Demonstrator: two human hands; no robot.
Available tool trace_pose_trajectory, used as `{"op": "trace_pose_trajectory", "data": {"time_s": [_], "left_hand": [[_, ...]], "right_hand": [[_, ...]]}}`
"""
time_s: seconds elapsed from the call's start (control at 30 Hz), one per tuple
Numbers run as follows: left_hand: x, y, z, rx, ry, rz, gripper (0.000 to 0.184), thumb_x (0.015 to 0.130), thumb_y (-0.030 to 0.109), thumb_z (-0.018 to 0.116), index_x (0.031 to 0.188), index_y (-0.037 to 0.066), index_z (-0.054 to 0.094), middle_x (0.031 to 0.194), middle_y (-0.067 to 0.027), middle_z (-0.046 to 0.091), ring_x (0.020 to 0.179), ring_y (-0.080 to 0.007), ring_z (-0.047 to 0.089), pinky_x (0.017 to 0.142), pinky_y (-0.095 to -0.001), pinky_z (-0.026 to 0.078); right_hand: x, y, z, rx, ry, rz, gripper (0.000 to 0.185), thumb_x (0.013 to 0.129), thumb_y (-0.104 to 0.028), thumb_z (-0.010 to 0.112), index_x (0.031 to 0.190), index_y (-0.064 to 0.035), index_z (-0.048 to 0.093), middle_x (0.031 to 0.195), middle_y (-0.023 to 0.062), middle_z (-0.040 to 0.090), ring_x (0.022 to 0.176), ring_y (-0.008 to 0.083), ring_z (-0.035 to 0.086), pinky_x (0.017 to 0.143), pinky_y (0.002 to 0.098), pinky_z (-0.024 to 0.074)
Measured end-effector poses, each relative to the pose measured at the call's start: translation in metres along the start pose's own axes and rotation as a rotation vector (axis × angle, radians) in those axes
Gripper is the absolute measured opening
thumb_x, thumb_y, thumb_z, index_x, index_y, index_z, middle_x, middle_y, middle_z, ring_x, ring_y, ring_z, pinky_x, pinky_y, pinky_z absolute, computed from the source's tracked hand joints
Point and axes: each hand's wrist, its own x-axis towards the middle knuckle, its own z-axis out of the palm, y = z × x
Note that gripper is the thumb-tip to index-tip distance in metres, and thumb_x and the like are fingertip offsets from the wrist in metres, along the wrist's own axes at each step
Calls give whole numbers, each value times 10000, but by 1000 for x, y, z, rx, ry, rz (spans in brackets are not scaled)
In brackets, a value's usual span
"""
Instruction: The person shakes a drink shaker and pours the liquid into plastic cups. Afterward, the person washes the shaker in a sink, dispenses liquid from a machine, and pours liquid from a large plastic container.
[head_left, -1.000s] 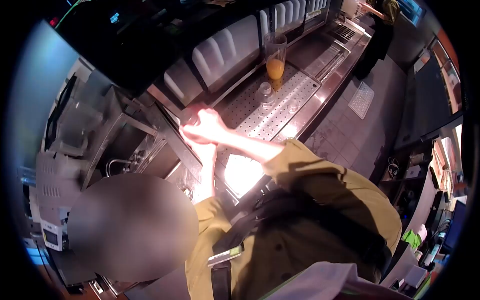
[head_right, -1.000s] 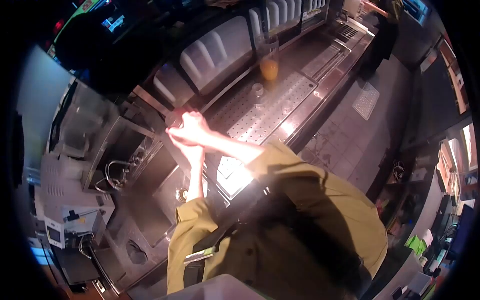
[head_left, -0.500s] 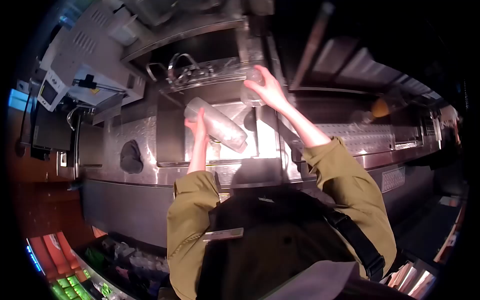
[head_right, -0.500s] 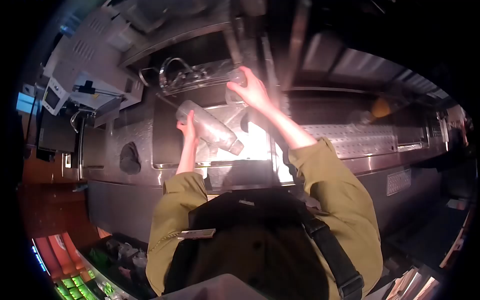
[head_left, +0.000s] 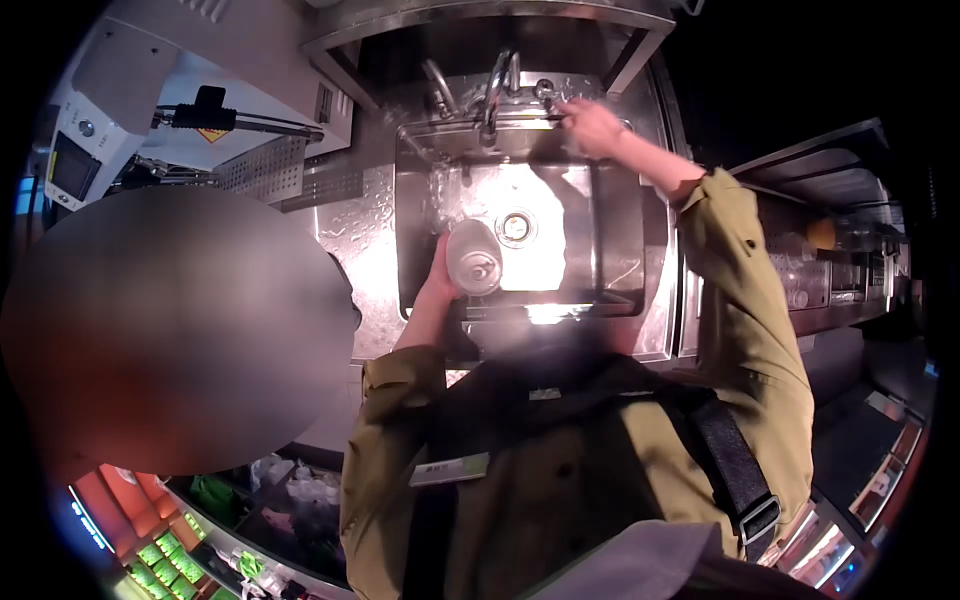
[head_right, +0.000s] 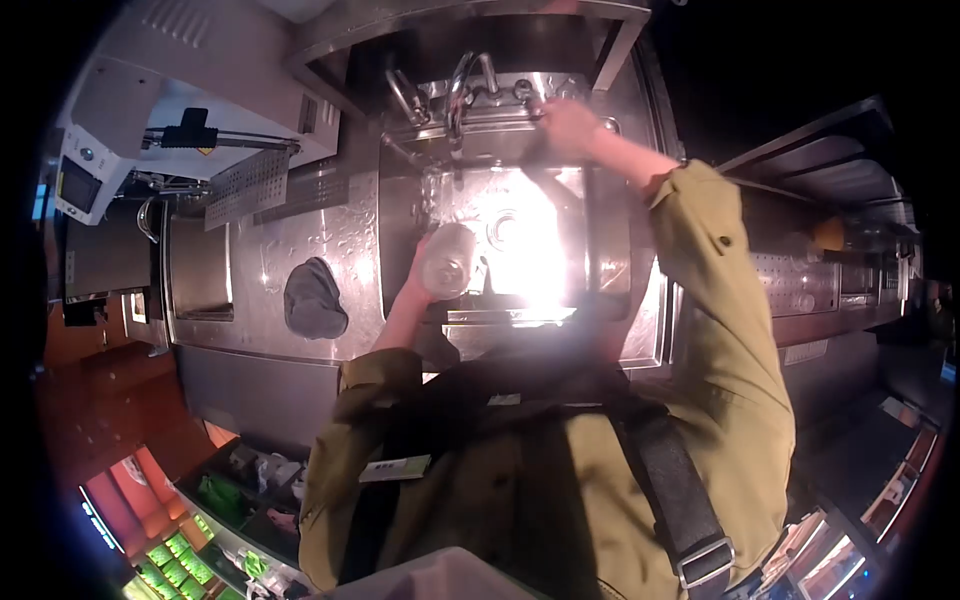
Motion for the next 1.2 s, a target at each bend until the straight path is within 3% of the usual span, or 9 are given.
{"op": "trace_pose_trajectory", "data": {"time_s": [0.1, 0.2, 0.3, 0.5, 0.57, 0.63, 0.77, 0.9, 1.2], "left_hand": [[-8, 4, -24, 410, -23, 206, 542, 853, 462, 500, 1262, 106, 481, 1211, -117, 538, 1116, -286, 512, 929, -417, 429], [-40, -2, -11, 973, 71, 413, 547, 852, 430, 545, 1277, 95, 464, 1241, -128, 517, 1153, -292, 481, 962, -400, 400], [-69, 2, 1, 1143, 33, 506, 567, 887, 471, 452, 1286, 68, 442, 1232, -174, 508, 1110, -335, 501, 936, -435, 429], [-104, 33, 29, 318, -133, 204, 619, 901, 527, 389, 1285, 44, 437, 1237, -199, 497, 1095, -359, 504, 944, -449, 428], [-103, 43, 38, -146, -176, 8, 634, 897, 541, 388, 1282, 42, 442, 1242, -197, 495, 1102, -357, 500, 957, -445, 419], [-96, 45, 48, -121, -97, 78, 632, 897, 543, 384, 1278, 43, 451, 1237, -185, 502, 1097, -351, 505, 958, -437, 421], [-61, 67, -3, 131, -34, 246, 622, 888, 537, 359, 1309, 84, 428, 1288, -122, 481, 1137, -315, 486, 973, -428, 397], [-47, 63, 41, 382, 207, 361, 644, 841, 397, 563, 1356, 90, 325, 1339, -84, 405, 1156, -258, 457, 972, -414, 382], [38, -8, 105, 1577, 342, 960, 954, 691, 68, 764, 1373, 47, 96, 1331, -205, 260, 1159, -275, 398, 990, -416, 376]], "right_hand": [[4, 23, 24, -305, 96, -173, 419, 716, -276, 609, 1002, 29, 582, 1301, 178, 460, 1152, 256, 496, 992, 330, 385], [-5, -46, 6, 258, -127, 131, 427, 784, -330, 587, 1034, 16, 574, 1241, 170, 498, 1103, 254, 519, 974, 312, 402], [25, -127, 151, 1580, 177, 477, 463, 878, -376, 474, 1142, 3, 504, 1136, 152, 535, 1031, 266, 540, 939, 334, 429], [38, -231, 177, 676, 264, 260, 349, 929, -185, 397, 1226, -5, 429, 1008, 121, 572, 951, 241, 578, 830, 328, 482], [51, -235, 174, 2110, 441, 324, 329, 870, -225, 513, 1122, -15, 540, 1008, 118, 609, 896, 224, 607, 739, 322, 501], [70, -236, 174, 2624, 524, 111, 376, 830, -261, 588, 1100, 0, 569, 1031, 120, 618, 882, 217, 615, 720, 323, 503], [65, -184, 158, 1914, 749, -412, 632, 764, -334, 675, 1206, 71, 474, 1096, 144, 588, 954, 251, 583, 832, 357, 467], [-51, -145, 61, 1589, 338, 613, 712, 744, -393, 696, 1237, 52, 440, 1125, 199, 555, 1018, 320, 544, 899, 376, 426], [-281, -2, 125, 713, 840, 1311, 640, 752, -469, 618, 1057, 70, 456, 1021, 234, 552, 911, 341, 578, 795, 418, 463]]}}
